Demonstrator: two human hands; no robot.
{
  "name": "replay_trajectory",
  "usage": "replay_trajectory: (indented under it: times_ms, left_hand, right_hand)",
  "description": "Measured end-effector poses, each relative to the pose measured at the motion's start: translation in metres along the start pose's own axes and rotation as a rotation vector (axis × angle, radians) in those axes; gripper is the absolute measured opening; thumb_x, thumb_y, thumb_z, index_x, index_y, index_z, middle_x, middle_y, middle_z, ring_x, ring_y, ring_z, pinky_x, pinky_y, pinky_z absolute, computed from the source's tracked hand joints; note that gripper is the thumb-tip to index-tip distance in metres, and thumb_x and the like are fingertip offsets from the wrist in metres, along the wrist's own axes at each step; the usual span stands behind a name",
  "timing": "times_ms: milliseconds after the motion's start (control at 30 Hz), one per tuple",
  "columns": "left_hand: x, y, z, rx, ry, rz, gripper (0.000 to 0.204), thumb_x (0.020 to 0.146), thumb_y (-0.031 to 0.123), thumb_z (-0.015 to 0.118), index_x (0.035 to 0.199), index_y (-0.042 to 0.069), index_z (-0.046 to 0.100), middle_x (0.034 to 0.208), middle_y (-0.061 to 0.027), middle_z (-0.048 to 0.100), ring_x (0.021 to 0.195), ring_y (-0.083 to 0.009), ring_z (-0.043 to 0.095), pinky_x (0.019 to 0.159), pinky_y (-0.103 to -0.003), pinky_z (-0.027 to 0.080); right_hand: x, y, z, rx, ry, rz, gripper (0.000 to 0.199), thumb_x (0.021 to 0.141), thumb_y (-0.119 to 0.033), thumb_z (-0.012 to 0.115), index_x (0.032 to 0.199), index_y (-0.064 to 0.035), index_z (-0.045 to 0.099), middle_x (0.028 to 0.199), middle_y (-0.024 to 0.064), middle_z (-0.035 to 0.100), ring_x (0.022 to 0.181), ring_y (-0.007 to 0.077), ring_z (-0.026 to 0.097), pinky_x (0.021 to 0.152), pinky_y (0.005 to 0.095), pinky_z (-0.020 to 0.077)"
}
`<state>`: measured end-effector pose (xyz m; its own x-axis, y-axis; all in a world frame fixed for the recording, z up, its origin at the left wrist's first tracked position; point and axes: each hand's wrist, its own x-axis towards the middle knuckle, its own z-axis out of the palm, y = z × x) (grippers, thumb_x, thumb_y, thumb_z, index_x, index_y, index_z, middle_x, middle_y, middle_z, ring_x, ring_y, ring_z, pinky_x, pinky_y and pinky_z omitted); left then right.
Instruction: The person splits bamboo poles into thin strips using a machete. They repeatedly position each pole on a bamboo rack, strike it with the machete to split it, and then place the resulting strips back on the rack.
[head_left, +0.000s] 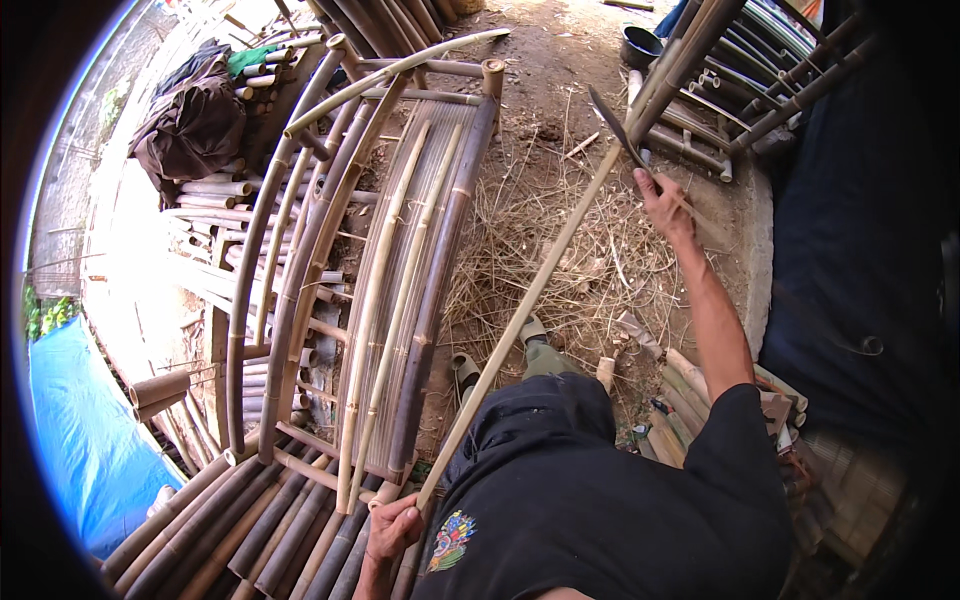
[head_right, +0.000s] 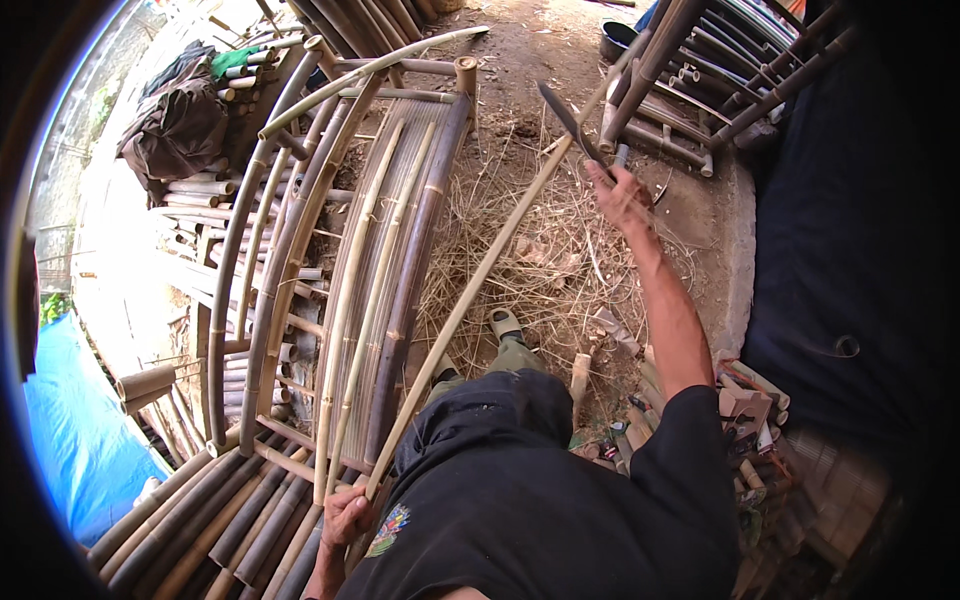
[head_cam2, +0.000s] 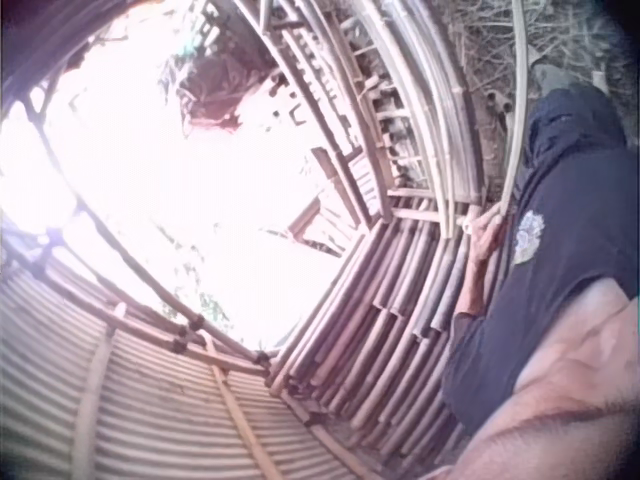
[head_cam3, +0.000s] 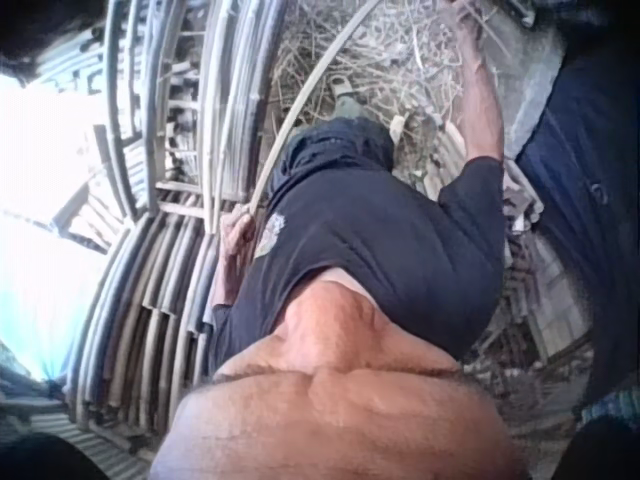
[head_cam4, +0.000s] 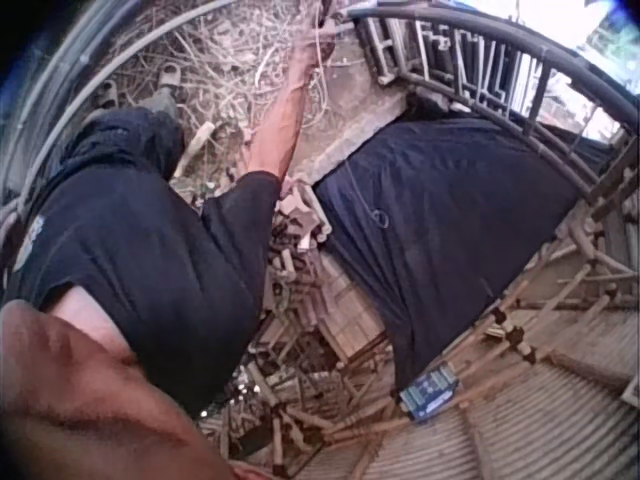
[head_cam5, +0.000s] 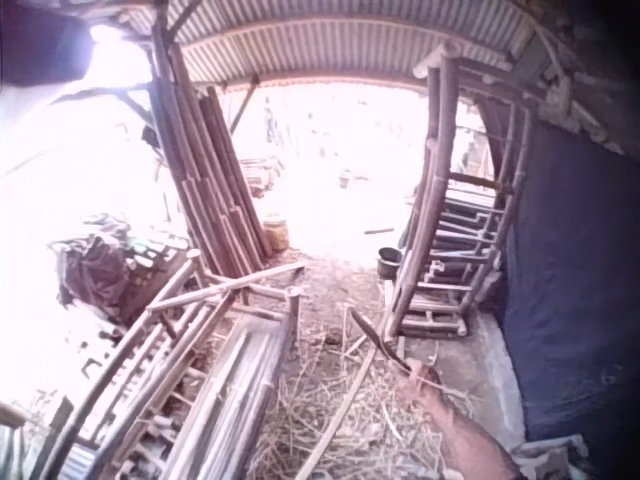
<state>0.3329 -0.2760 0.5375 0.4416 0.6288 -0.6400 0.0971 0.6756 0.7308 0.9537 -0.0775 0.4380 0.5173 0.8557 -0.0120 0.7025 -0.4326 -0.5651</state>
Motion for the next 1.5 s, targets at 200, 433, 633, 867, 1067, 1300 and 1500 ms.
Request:
replay_trajectory:
  times_ms: [200,433,633,867,1067,1300,1500]
  left_hand:
    - [0.044,0.009,0.024,-0.076,-0.022,0.074,0.052,0.101,0.027,0.05,0.141,-0.005,0.04,0.055,0.0031,0.041,0.043,-0.006,0.038,0.039,-0.023,0.029]
    - [0.15,0.074,0.079,-0.628,-0.107,-0.126,0.045,0.104,0.031,0.042,0.146,0.015,0.039,0.053,0.0046,0.03,0.036,-0.0067,0.025,0.035,-0.021,0.024]
    - [0.133,0.08,0.082,-0.56,-0.232,-0.076,0.049,0.103,0.033,0.041,0.148,0.014,0.034,0.053,0.0051,0.028,0.036,-0.0061,0.022,0.035,-0.02,0.025]
    - [0.072,0.059,0.054,-0.431,-0.213,-0.197,0.053,0.102,0.036,0.046,0.147,0.009,0.035,0.051,0.0058,0.027,0.037,-0.0057,0.022,0.036,-0.022,0.023]
    - [0.009,0.033,0.019,-0.543,-0.202,-0.281,0.054,0.1,0.034,0.049,0.146,0.007,0.037,0.05,0.0062,0.028,0.037,-0.0052,0.023,0.036,-0.021,0.023]
    - [-0.036,-0.001,-0.012,-0.478,-0.168,-0.393,0.06,0.096,0.033,0.057,0.143,0.002,0.039,0.052,0.0056,0.034,0.036,-0.0041,0.025,0.035,-0.02,0.023]
    - [0.098,0.033,0.042,-0.077,-0.018,-0.081,0.034,0.1,0.029,0.05,0.115,0.0,0.058,0.069,-0.0012,0.052,0.04,-0.0049,0.041,0.036,-0.018,0.032]
  right_hand:
    - [-0.069,-0.069,0.032,0.188,-0.152,-0.131,0.069,0.089,-0.077,0.03,0.072,-0.0136,0.05,0.054,-0.0036,0.042,0.043,0.0096,0.043,0.034,0.0324,0.0326]
    - [-0.213,-0.167,0.073,0.236,-0.104,-0.793,0.064,0.088,-0.071,0.046,0.074,-0.0085,0.053,0.058,0.0072,0.055,0.05,0.0225,0.06,0.047,0.0376,0.0499]
    - [-0.17,-0.149,0.074,0.101,-0.037,-0.785,0.061,0.09,-0.068,0.046,0.073,-0.009,0.051,0.055,0.0075,0.055,0.046,0.0212,0.059,0.042,0.0358,0.0494]
    - [-0.115,-0.103,0.071,-0.005,-0.168,-0.5,0.067,0.09,-0.074,0.032,0.072,-0.0112,0.049,0.049,0.002,0.048,0.038,0.0111,0.047,0.033,0.0302,0.0421]
    - [-0.071,-0.056,0.065,-0.135,-0.123,-0.471,0.068,0.088,-0.077,0.032,0.071,-0.0135,0.049,0.049,-0.0029,0.042,0.038,0.0091,0.04,0.033,0.0306,0.0376]
    - [0.016,0.019,0.008,0.12,0.015,0.272,0.07,0.089,-0.077,0.034,0.067,-0.0118,0.049,0.053,-0.0017,0.045,0.044,0.012,0.045,0.041,0.0295,0.035]
    - [-0.109,-0.082,0.065,0.242,-0.25,-0.241,0.07,0.087,-0.079,0.028,0.073,-0.0134,0.049,0.054,-0.0016,0.044,0.041,0.0076,0.04,0.031,0.0283,0.0341]
